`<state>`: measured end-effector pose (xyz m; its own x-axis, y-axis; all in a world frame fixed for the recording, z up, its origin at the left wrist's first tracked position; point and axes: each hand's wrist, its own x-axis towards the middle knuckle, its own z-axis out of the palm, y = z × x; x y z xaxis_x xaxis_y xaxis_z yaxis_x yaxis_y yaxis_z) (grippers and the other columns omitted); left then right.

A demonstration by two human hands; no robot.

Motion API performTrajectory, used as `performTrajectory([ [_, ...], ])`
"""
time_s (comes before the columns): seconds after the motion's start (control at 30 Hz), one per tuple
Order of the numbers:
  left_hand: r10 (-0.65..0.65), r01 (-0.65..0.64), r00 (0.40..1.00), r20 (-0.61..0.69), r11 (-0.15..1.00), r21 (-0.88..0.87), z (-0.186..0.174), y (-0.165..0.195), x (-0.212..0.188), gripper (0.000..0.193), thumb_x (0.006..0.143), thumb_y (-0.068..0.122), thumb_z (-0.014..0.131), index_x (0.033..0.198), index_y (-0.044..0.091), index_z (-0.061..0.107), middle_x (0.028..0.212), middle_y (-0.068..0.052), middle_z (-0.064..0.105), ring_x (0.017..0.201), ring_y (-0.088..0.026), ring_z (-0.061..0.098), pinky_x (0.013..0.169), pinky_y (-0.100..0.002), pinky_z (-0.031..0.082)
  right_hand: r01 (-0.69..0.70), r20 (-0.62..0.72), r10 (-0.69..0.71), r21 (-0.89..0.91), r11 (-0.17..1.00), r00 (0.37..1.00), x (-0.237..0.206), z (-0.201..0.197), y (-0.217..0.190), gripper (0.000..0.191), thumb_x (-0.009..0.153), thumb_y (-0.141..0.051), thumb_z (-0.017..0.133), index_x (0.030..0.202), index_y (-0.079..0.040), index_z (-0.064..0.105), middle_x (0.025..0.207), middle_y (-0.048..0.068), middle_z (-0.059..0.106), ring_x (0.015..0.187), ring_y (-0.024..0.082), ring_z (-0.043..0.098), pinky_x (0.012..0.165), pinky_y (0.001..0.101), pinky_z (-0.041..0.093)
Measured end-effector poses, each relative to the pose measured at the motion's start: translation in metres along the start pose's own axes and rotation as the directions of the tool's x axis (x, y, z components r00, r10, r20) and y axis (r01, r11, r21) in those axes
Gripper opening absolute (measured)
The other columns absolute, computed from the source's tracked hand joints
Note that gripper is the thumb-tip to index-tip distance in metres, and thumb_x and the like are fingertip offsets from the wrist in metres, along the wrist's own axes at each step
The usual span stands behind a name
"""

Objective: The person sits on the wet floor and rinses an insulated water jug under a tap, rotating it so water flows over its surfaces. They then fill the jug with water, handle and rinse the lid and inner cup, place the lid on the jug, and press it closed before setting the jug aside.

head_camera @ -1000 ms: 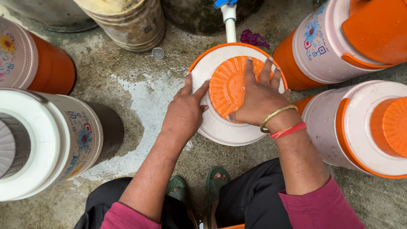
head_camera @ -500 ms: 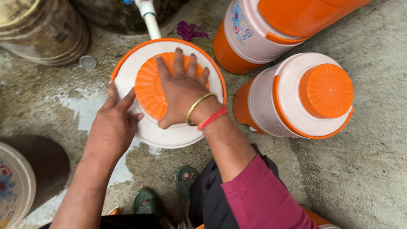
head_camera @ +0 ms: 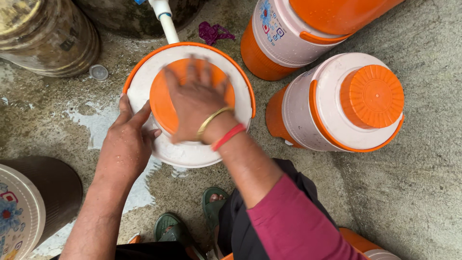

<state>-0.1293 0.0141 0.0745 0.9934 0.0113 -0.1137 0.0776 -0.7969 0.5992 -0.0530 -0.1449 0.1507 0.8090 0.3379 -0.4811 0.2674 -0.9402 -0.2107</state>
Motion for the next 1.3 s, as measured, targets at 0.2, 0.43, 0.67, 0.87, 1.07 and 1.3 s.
performTrajectory([
  [0.2, -0.008, 0.008, 1.0, 0.008, 1.0, -0.02, -0.002, 0.003, 0.002, 0.06, 0.083, 0.012, 0.075, 0.142, 0.017, 0.061, 0.157, -0.034, 0.033, 0.115, -0.045, 0.062, 0.092, -0.048, 0.054, 0.159, -0.11, -0.153, 0.048, 0.986, 0.982, -0.004, 0.0, 0.018, 0.151, 0.04, -0.051, 0.1, 0.161, -0.021, 0.014, 0.166, 0.027, 0.002, 0.152, 0.05, -0.003, 0.118, 0.0731, 0.006],
  [0.43, 0.002, -0.002, 1.0, 0.003, 1.0, -0.003, -0.003, 0.002, 0.001, 0.062, 0.083, 0.01, 0.074, 0.143, 0.018, 0.062, 0.156, -0.034, 0.035, 0.116, -0.046, 0.062, 0.093, -0.048, 0.054, -0.2, -0.038, 0.204, 0.085, 0.976, 0.978, -0.002, 0.003, -0.005, 0.147, 0.057, -0.077, 0.087, 0.162, -0.015, 0.005, 0.163, 0.034, -0.007, 0.149, 0.058, -0.007, 0.109, 0.0805, 0.008],
  [0.67, -0.024, 0.024, 0.999, 0.029, 1.0, -0.014, -0.004, 0.005, 0.001, 0.061, 0.084, 0.017, 0.077, 0.142, 0.019, 0.061, 0.157, -0.034, 0.031, 0.117, -0.046, 0.06, 0.094, -0.049, 0.052, 0.195, -0.052, -0.195, -0.009, 0.981, 0.979, -0.002, -0.006, 0.027, 0.149, 0.041, -0.058, 0.094, 0.163, -0.02, 0.016, 0.168, 0.026, 0.006, 0.154, 0.052, -0.001, 0.119, 0.0704, 0.007],
  [0.87, 0.01, -0.011, 1.0, -0.011, 0.998, -0.059, 0.003, -0.001, 0.002, 0.06, 0.083, 0.015, 0.077, 0.141, 0.018, 0.062, 0.154, -0.036, 0.032, 0.117, -0.046, 0.062, 0.098, -0.047, 0.052, -0.11, -0.088, 0.125, 0.16, 0.981, 0.988, -0.002, 0.009, 0.015, 0.142, 0.059, -0.086, 0.076, 0.162, -0.013, 0.01, 0.166, 0.029, 0.0, 0.154, 0.051, -0.004, 0.115, 0.073, 0.01],
  [1.07, -0.054, 0.054, 0.998, 0.035, 0.998, 0.009, 0.006, 0.002, 0.007, 0.064, 0.082, 0.02, 0.077, 0.143, 0.027, 0.058, 0.156, -0.032, 0.032, 0.121, -0.045, 0.06, 0.098, -0.046, 0.052, -0.227, -0.035, 0.231, 0.081, 0.97, 0.972, 0.002, 0.009, -0.004, 0.141, 0.059, -0.07, 0.086, 0.165, -0.018, 0.008, 0.166, 0.032, -0.005, 0.15, 0.056, -0.006, 0.11, 0.0787, 0.01],
  [1.3, -0.064, 0.063, 0.997, 0.046, 0.998, 0.019, 0.011, 0.003, 0.005, 0.064, 0.085, 0.023, 0.076, 0.145, 0.029, 0.055, 0.159, -0.027, 0.03, 0.129, -0.044, 0.054, 0.102, -0.046, 0.049, 0.236, -0.065, -0.231, 0.069, 0.969, 0.971, 0.006, 0.002, 0.04, 0.146, 0.04, -0.059, 0.093, 0.16, -0.018, 0.02, 0.171, 0.022, 0.006, 0.157, 0.047, -0.002, 0.119, 0.0686, 0.003],
])
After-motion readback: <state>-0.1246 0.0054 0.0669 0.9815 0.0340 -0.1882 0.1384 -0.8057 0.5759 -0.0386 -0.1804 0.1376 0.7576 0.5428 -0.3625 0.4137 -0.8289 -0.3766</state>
